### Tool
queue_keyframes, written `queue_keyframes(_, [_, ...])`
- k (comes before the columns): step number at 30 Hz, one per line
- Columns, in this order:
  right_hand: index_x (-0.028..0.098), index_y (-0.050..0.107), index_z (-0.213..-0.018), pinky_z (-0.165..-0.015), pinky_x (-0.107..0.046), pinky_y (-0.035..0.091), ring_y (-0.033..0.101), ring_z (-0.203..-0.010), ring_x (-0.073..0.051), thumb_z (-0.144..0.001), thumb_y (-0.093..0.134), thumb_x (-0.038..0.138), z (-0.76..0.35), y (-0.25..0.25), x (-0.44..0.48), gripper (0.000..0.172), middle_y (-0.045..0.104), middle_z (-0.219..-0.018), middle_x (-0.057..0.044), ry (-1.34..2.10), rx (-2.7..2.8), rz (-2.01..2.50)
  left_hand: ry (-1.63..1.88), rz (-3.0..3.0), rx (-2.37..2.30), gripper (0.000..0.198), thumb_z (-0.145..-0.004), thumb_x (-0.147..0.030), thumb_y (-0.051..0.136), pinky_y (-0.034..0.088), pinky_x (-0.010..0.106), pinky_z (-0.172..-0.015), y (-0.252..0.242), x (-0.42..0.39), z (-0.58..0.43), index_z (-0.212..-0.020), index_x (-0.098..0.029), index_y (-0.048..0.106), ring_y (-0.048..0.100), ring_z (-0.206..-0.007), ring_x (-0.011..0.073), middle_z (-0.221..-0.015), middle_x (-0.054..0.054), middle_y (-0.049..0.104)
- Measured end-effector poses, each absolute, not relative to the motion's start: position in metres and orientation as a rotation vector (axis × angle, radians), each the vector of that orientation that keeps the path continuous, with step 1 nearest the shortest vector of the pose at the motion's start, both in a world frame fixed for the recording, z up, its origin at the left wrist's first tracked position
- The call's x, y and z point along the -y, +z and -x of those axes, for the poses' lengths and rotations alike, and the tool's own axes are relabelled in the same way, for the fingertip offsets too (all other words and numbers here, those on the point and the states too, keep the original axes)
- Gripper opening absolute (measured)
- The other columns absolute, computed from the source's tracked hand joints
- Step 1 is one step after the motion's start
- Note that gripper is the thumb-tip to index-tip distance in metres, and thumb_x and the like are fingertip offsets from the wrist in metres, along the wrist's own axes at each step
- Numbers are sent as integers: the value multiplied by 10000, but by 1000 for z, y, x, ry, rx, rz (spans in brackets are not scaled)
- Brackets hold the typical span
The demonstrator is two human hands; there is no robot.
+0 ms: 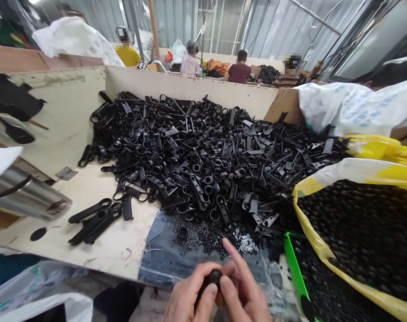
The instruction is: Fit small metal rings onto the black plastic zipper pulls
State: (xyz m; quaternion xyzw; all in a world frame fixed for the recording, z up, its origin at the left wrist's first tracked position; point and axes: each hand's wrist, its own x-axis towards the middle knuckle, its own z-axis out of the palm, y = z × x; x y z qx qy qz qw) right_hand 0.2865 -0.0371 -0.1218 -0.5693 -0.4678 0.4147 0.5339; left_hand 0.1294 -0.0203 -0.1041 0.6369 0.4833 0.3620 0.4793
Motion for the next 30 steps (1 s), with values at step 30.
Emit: queue_keyframes(30, [284,827,-1122,-806,-247,608,769,-905,-205,-1086,508,560,-300,-87,4,423,800,-965,-56,1004,1721,1363,352,-911,-887,381,-835,-343,630,386,220,-531,-82,-8,-106,-1147,-180,483,549,-506,92,-686,-38,647])
